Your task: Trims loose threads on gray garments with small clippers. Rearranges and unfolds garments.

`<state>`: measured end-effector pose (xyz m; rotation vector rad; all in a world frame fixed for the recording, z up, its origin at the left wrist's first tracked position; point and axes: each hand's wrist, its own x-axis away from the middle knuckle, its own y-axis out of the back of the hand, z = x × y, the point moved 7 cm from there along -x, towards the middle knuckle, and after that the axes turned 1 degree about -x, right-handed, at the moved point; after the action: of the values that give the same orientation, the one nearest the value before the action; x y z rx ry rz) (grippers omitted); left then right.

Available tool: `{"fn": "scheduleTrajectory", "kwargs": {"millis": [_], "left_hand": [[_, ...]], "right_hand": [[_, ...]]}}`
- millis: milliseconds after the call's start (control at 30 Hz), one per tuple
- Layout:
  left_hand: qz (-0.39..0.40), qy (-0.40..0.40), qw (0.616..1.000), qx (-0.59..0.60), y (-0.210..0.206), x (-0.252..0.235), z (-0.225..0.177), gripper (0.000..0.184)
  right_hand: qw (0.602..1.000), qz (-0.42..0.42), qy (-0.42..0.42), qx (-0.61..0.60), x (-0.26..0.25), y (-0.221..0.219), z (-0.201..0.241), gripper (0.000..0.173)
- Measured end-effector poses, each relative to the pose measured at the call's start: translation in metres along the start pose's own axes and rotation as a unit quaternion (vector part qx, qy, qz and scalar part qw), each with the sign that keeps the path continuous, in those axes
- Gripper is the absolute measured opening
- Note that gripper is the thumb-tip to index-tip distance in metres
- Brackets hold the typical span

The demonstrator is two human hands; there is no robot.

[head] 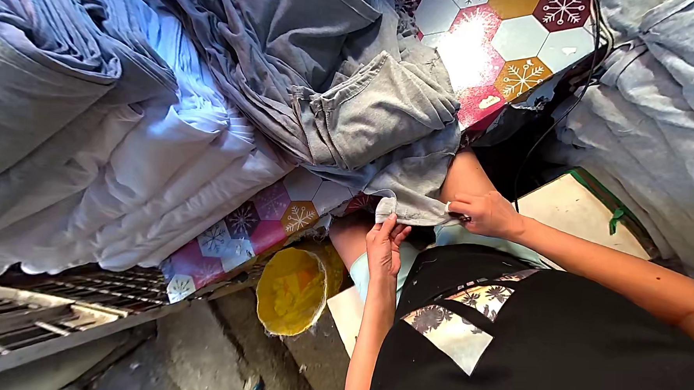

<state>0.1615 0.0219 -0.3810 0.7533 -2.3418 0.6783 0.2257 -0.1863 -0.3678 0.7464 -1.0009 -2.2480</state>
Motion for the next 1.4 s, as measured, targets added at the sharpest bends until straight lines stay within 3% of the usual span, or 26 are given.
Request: {"fn": "scheduleTrajectory", "kwargs": {"millis": [67, 167, 233, 333, 433, 500, 633, 733, 833, 900, 967, 1067, 1133, 1300, 1400], "left_hand": [[0.0, 0.002, 1.0, -0.011, 0.0, 0.007, -0.003, 0.01], [0.014, -0.016, 1.0, -0.019, -0.002, 0.019, -0.005, 0.01], [0.027, -0.029, 0.999, -0.034, -0.006, 0.025, -0.004, 0.01], [0.02, -0.057, 0.997, -0.05, -0.006, 0.03, -0.006, 0.01], [0.021, -0.074, 0.996, -0.035, -0.003, 0.033, -0.008, 0.012], [0.024, -0.09, 0.995, -0.036, -0.003, 0.034, -0.008, 0.014], [0.006, -0.127, 0.991, -0.047, -0.003, 0.04, -0.009, 0.021], [0.007, -0.18, 0.982, -0.06, -0.004, 0.044, -0.016, 0.031], [0.045, -0.245, 0.963, -0.1, -0.003, 0.043, -0.018, 0.019], [0.063, -0.301, 0.935, -0.178, -0.003, 0.043, -0.018, 0.018], [0.073, -0.356, 0.878, -0.31, -0.006, 0.046, -0.02, 0.024], [0.088, -0.356, 0.828, -0.424, -0.013, 0.051, -0.018, 0.026], [0.091, -0.333, 0.841, -0.417, -0.014, 0.054, -0.018, 0.026], [0.112, -0.184, 0.957, -0.195, -0.009, 0.045, -0.01, 0.022], [0.098, -0.157, 0.967, -0.173, -0.006, 0.043, -0.008, 0.021]], "right_hand": [[0.989, 0.028, -0.102, -0.103, -0.006, 0.006, -0.005, 0.037], [0.978, -0.057, -0.084, -0.18, -0.026, 0.013, 0.017, 0.047], [0.98, -0.062, -0.046, -0.183, -0.042, 0.003, 0.035, 0.043], [0.973, -0.019, -0.072, -0.22, -0.057, -0.018, 0.042, 0.016], [0.933, 0.022, -0.16, -0.322, -0.063, -0.025, 0.034, 0.021], [0.915, 0.038, -0.172, -0.364, -0.06, -0.026, 0.033, 0.019], [0.939, 0.033, -0.149, -0.309, -0.06, -0.015, 0.041, 0.014], [0.931, 0.05, -0.153, -0.326, -0.061, -0.012, 0.039, 0.017], [0.967, 0.061, -0.088, -0.23, -0.06, -0.015, 0.047, 0.017], [0.981, 0.056, -0.054, -0.178, -0.061, -0.009, 0.052, 0.007], [0.988, 0.059, -0.051, -0.132, -0.063, 0.0, 0.059, 0.004], [0.985, 0.13, -0.085, -0.073, -0.062, 0.011, 0.071, 0.009], [0.977, 0.164, -0.104, -0.084, -0.06, 0.017, 0.083, 0.012], [0.988, 0.085, -0.02, -0.129, -0.043, 0.01, 0.107, 0.008], [0.955, 0.133, -0.052, -0.26, -0.034, -0.004, 0.104, 0.024]]}}
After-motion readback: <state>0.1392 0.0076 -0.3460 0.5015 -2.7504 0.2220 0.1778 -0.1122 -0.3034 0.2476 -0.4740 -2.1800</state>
